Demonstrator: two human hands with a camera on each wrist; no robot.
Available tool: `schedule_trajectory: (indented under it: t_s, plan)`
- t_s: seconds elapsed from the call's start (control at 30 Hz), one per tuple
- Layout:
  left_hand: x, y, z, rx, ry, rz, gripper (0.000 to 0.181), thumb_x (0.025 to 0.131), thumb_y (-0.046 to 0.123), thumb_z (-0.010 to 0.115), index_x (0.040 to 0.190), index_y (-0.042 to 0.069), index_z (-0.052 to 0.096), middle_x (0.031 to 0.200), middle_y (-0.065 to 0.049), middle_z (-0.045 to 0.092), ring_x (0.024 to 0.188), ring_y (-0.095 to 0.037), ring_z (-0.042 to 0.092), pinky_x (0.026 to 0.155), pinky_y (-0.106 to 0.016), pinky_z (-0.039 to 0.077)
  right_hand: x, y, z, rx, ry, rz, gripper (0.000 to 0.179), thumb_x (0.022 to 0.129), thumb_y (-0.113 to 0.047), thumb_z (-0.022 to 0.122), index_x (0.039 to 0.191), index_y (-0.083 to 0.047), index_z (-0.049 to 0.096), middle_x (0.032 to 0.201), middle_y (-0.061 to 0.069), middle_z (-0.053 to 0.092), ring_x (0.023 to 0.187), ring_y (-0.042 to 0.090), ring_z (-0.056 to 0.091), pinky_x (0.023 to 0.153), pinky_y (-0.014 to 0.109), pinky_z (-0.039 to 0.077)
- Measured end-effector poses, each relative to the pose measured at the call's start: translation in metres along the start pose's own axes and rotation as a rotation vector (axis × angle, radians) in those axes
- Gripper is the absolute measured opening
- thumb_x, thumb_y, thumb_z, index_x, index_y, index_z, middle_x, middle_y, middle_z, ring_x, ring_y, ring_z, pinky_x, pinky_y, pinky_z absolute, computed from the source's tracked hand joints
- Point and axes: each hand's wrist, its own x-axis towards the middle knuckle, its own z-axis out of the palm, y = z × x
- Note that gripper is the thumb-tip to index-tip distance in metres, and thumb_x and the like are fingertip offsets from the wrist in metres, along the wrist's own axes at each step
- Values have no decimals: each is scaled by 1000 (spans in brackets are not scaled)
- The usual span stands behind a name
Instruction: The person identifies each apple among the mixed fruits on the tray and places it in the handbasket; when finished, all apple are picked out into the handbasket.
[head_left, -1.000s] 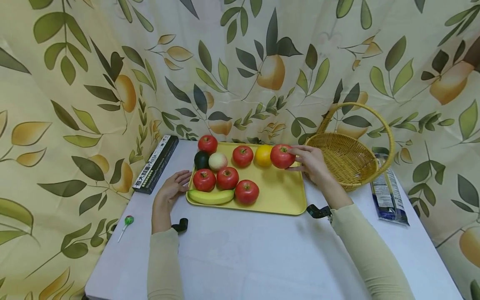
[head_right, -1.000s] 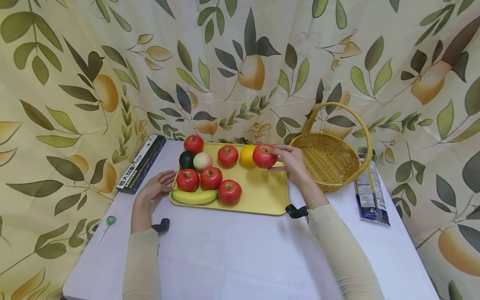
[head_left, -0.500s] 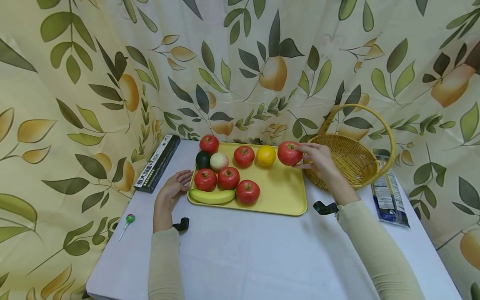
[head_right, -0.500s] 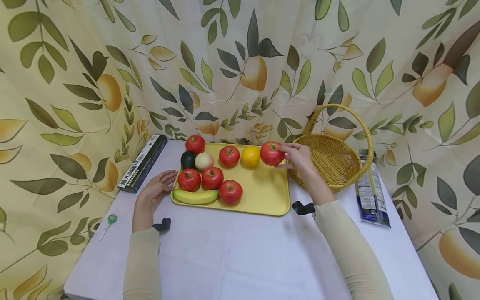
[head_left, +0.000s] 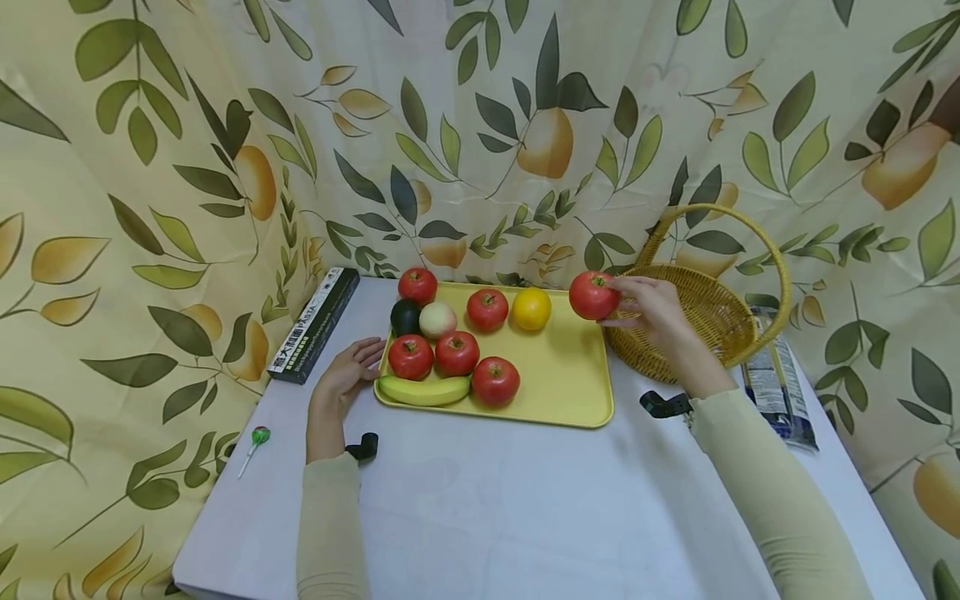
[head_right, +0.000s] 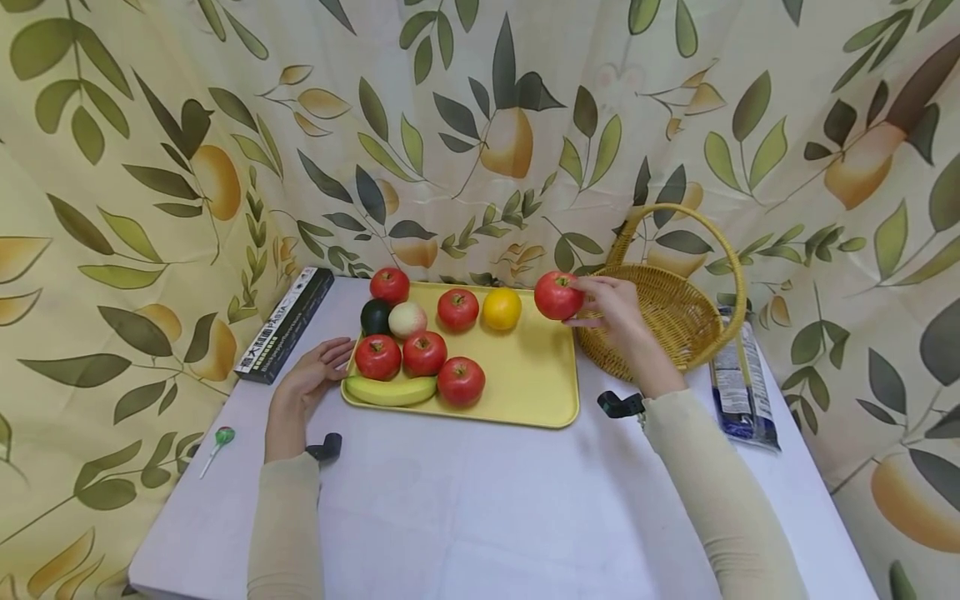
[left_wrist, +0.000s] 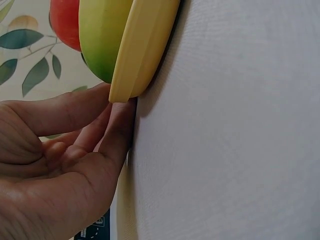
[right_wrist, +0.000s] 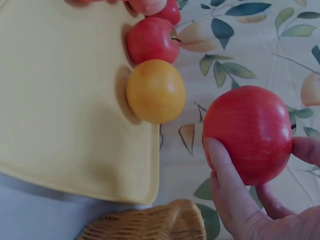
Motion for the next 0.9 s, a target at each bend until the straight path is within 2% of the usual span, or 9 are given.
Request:
schedule_trajectory:
  t_s: [0.17,0.33,0.53,0.7,0.9]
  plan:
    - [0,0,0,-5,11,-11,81,91,-25,46,164,7,28,165,-13,39,151,-24,38,108,-26,48,2,-7,-8,8,16,10,36,97,-24,76,126,-6,66,129,5,54,101,20,70,87,52,59]
    - [0,0,0,-15,9,-19,82,91,-25,46,164,7,28,166,-12,39,152,-24,38,117,-34,41,5,-10,-17,21,20,35,38,97,-23,75,129,-5,62,131,8,52,97,19,73,89,50,59]
    - [0,3,1,-22,11,-32,81,91,-25,46,164,7,29,166,-12,39,152,-25,38,122,-40,35,12,-8,-27,55,53,69,37,95,-22,78,123,-8,59,129,11,51,94,19,74,87,49,60]
    - [-1,4,1,-22,11,-43,80,92,-24,46,164,8,29,166,-12,39,152,-24,38,121,-40,36,16,-7,-33,29,69,72,41,95,-25,77,127,-10,56,130,10,49,95,18,73,90,48,59]
    - [-1,4,0,-38,8,-47,81,92,-24,47,164,8,30,165,-12,39,152,-25,38,121,-40,35,23,-8,-40,32,136,86,41,94,-25,79,123,-12,52,126,7,44,94,18,69,93,50,57]
